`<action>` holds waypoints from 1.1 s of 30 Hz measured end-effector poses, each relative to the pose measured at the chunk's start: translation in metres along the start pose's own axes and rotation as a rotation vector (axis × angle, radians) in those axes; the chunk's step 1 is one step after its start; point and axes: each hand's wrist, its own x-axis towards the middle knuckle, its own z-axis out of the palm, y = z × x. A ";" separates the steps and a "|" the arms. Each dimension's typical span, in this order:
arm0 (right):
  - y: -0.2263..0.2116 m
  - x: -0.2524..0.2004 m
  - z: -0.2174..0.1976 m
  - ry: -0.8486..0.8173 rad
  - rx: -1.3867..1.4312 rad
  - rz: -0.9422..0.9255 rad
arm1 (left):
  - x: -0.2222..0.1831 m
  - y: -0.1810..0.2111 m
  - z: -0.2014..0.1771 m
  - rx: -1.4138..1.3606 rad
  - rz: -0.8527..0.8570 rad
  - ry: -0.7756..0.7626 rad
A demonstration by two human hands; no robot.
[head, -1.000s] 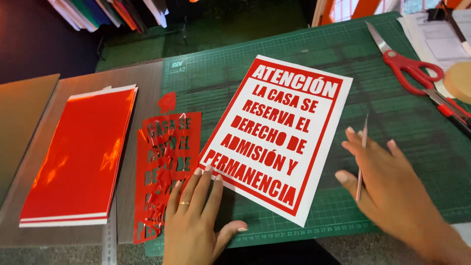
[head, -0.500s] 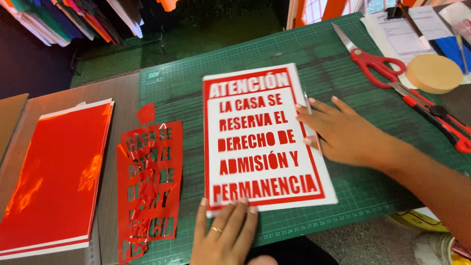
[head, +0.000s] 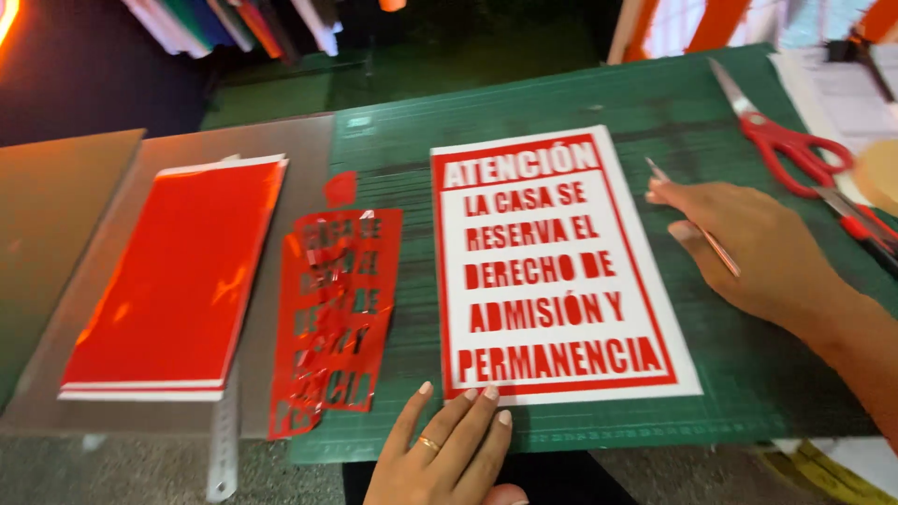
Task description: Weeding excess vinyl from a printed sign using a weeding tool
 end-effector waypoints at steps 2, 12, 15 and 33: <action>-0.003 -0.001 0.005 0.016 -0.052 -0.067 | -0.005 -0.011 -0.006 0.098 -0.034 0.058; 0.016 -0.012 0.037 0.056 -0.043 -0.047 | -0.053 -0.084 -0.014 0.433 -0.844 -0.096; 0.004 -0.007 0.028 0.059 -0.033 0.015 | -0.052 -0.096 -0.012 0.311 -0.903 -0.063; -0.019 -0.006 0.011 0.066 0.272 0.160 | 0.037 -0.159 -0.089 0.630 -0.831 0.077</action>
